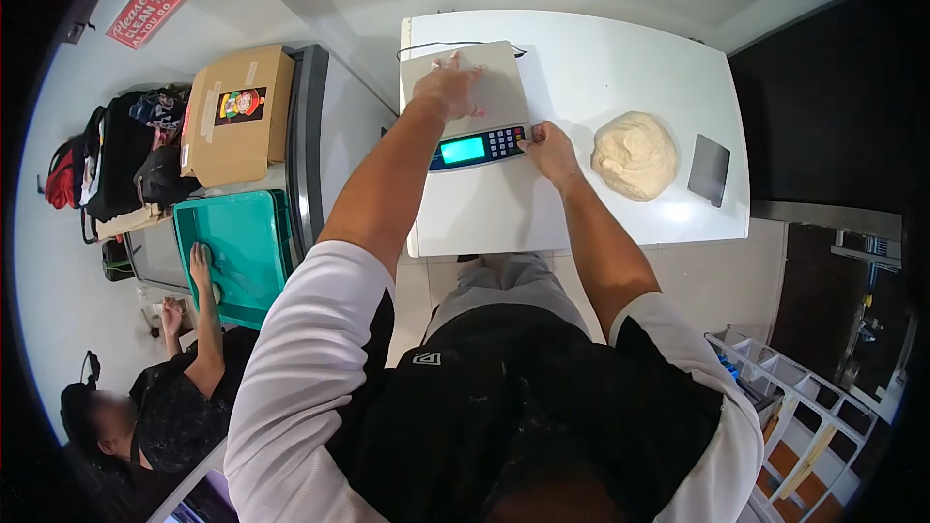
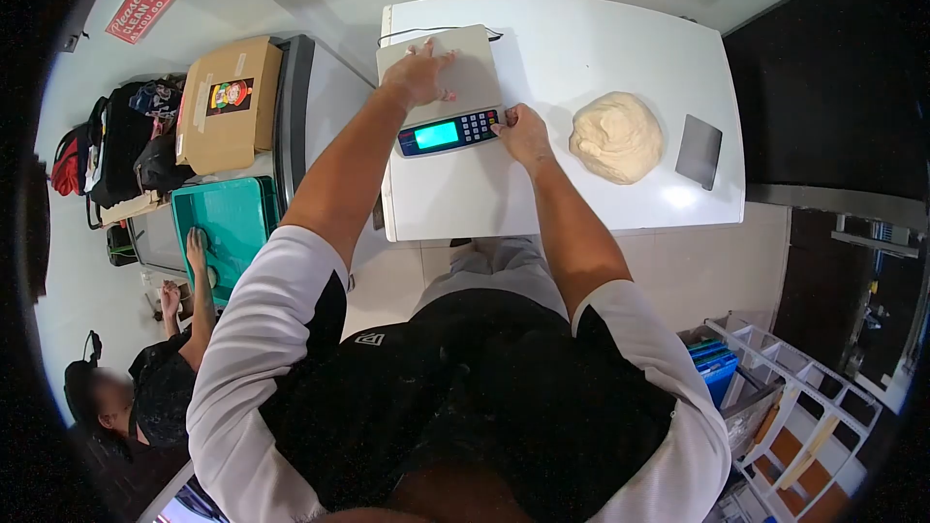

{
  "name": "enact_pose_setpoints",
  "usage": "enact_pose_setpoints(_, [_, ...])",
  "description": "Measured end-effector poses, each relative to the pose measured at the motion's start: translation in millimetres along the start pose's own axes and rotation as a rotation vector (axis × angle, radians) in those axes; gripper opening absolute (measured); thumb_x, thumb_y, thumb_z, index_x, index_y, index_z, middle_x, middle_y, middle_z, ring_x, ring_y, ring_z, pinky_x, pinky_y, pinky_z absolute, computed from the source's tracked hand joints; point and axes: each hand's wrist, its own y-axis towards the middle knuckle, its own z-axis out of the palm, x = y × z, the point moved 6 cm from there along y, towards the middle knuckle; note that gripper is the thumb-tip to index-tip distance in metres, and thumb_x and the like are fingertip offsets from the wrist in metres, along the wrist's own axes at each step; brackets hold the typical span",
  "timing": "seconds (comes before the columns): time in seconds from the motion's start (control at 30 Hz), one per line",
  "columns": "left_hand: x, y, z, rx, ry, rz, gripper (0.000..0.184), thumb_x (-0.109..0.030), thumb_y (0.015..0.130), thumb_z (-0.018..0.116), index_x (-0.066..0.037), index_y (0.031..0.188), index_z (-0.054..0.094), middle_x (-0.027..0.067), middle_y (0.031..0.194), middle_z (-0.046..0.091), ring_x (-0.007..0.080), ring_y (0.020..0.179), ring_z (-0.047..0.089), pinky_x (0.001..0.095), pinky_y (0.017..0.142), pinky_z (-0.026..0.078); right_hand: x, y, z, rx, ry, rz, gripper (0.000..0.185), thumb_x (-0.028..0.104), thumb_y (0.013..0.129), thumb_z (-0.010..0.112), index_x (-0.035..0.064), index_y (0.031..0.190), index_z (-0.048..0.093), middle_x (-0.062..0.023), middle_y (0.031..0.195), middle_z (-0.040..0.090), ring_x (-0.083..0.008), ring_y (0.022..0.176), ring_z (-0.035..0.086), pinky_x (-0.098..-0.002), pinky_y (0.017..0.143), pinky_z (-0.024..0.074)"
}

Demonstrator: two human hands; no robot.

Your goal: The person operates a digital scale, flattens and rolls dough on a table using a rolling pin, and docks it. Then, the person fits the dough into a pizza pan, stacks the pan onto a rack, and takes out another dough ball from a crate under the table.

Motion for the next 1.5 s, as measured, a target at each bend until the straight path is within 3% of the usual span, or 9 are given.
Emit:
enact_pose_setpoints(0.37, [0,0,-2,0.015,0.004,0.004,0.087,-0.05,0.087,0.08,-0.042,0.162,0.035,0.0072,0.175,0.021,0.0452,0.153,0.034,0.0506,0.109,0.053,30,-1,-4,0.062,-0.381,-0.074,0.019,0.013,0.088,0.075,-0.0018,0.098,0.067,-0.0175,0.092,0.07,-0.0372,0.084,0.067,-0.0426,0.082,0.0549])
enact_pose_setpoints(0.87, [2,3,4,-0.008,-0.01,0.008,0.089,-0.049,0.087,0.081,-0.042,0.162,0.034,0.0067,0.175,0.02,0.0474,0.152,0.034,0.0532,0.11,0.052,20,15,-5,0.205,-0.284,-0.121,0.024,0.015,0.089,0.075,-0.0035,0.101,0.066,-0.0197,0.095,0.071,-0.039,0.089,0.069,-0.0443,0.083,0.0558])
enact_pose_setpoints(1.23, [1,6,-1,-0.005,0.012,-0.009,0.091,-0.049,0.085,0.083,-0.042,0.162,0.035,0.0063,0.175,0.021,0.0472,0.152,0.034,0.0513,0.11,0.052,24,10,-2,0.125,-0.338,-0.126,0.026,0.017,0.09,0.076,-0.0039,0.102,0.064,-0.0214,0.095,0.07,-0.0392,0.089,0.069,-0.0447,0.084,0.0556])
enact_pose_setpoints(1.37, [0,2,1,-0.002,0.0,-0.004,0.091,-0.049,0.084,0.083,-0.042,0.162,0.035,0.0062,0.175,0.022,0.0473,0.152,0.035,0.0516,0.11,0.052,23,8,1,0.102,-0.289,-0.101,0.02,0.014,0.09,0.075,-0.0001,0.099,0.062,-0.0141,0.088,0.066,-0.0314,0.079,0.063,-0.0396,0.077,0.0528])
enact_pose_setpoints(1.5, [-2,6,-1,-0.01,-0.008,0.012,0.091,-0.049,0.084,0.083,-0.042,0.162,0.036,0.006,0.174,0.023,0.0473,0.151,0.036,0.052,0.11,0.052,24,14,-4,0.153,-0.325,-0.116,0.025,0.016,0.09,0.075,-0.0026,0.101,0.063,-0.0193,0.092,0.068,-0.037,0.087,0.067,-0.0434,0.083,0.0547])
